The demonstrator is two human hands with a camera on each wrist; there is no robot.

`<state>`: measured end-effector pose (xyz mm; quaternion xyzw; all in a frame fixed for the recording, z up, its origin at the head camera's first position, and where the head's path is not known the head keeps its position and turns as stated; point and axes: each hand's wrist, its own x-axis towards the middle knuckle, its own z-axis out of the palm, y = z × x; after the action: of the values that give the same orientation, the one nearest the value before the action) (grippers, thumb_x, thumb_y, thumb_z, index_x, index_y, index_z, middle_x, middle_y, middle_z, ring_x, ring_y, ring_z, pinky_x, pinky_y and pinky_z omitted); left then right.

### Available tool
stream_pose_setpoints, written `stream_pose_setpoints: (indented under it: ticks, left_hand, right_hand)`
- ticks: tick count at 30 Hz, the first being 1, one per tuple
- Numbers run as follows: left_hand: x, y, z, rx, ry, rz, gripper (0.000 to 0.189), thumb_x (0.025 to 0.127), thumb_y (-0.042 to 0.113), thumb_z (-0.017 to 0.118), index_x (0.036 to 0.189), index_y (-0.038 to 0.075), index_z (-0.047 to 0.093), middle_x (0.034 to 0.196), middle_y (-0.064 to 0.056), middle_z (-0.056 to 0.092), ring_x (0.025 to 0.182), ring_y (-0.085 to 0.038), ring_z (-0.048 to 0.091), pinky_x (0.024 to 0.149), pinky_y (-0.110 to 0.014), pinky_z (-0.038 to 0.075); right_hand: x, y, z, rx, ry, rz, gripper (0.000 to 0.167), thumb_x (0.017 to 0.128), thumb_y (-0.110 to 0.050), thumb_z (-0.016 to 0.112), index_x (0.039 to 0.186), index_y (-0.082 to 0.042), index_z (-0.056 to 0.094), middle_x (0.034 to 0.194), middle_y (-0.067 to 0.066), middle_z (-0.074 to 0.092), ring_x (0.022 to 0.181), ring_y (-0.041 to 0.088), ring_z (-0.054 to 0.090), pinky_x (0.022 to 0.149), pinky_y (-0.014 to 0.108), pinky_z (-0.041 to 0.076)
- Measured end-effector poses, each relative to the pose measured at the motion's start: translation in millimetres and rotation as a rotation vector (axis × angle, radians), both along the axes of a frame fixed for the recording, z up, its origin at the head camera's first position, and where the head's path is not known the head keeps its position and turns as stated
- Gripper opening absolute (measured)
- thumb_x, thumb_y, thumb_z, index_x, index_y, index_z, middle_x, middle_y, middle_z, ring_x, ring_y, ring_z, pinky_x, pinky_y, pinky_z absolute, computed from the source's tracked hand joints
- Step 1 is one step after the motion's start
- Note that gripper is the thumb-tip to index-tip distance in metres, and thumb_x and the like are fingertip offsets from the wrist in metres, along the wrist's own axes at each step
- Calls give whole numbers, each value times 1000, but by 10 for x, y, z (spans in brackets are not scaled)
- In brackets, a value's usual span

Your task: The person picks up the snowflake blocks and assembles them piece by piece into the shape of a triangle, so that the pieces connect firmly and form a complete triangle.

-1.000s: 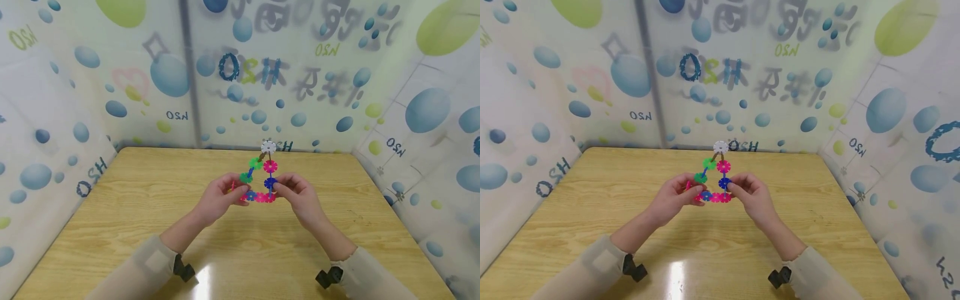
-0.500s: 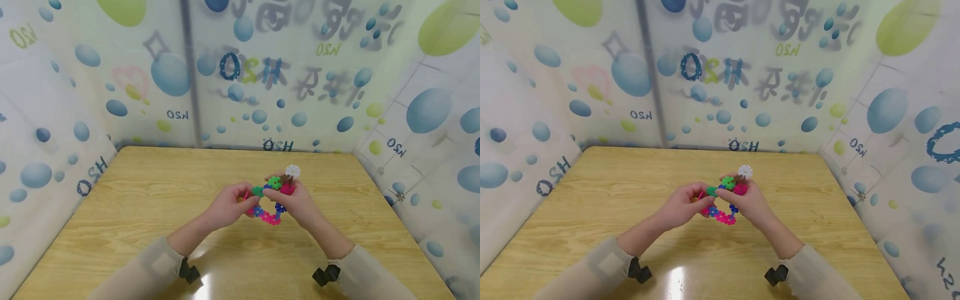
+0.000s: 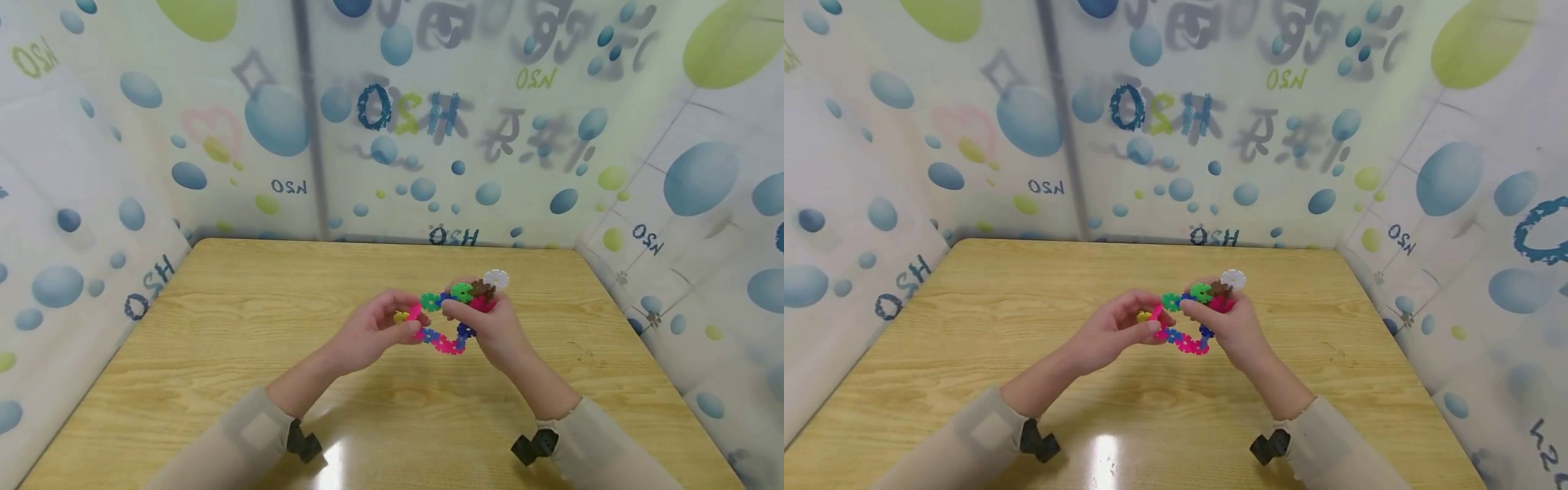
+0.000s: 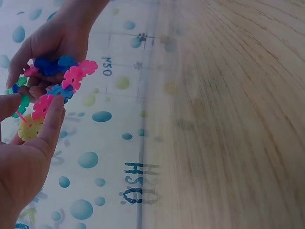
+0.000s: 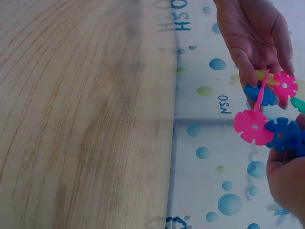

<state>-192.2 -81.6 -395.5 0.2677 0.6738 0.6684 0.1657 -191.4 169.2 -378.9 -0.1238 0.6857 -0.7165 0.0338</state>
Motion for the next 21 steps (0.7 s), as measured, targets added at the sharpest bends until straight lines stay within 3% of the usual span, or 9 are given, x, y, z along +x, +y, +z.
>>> stream_pose_setpoints:
  ticks: [7, 15, 21]
  left_hand:
    - [7, -17, 18, -19, -5, 6, 38, 109, 17, 70, 145, 8, 61, 139, -20, 70, 125, -29, 73, 100, -38, 65]
    - [16, -39, 56, -197, 47, 105, 40, 104, 27, 78, 143, 20, 68, 135, -7, 72, 104, -26, 75, 76, -37, 67]
    - [17, -68, 78, -198, 26, 117, 41, 103, 24, 80, 143, 16, 71, 131, -7, 77, 103, -22, 77, 71, -37, 67]
  right_hand:
    - [10, 18, -21, -19, 33, 41, 9, 104, -9, 72, 106, -17, 70, 104, -6, 73, 94, 12, 68, 92, 27, 61]
    - [2, 34, -34, -3, 50, 56, 10, 103, -9, 73, 109, -16, 69, 102, -5, 73, 94, 14, 68, 91, 27, 62]
    - [0, 41, -40, 8, 76, 84, 13, 103, -7, 73, 115, -12, 72, 109, -3, 77, 96, 17, 70, 90, 28, 63]
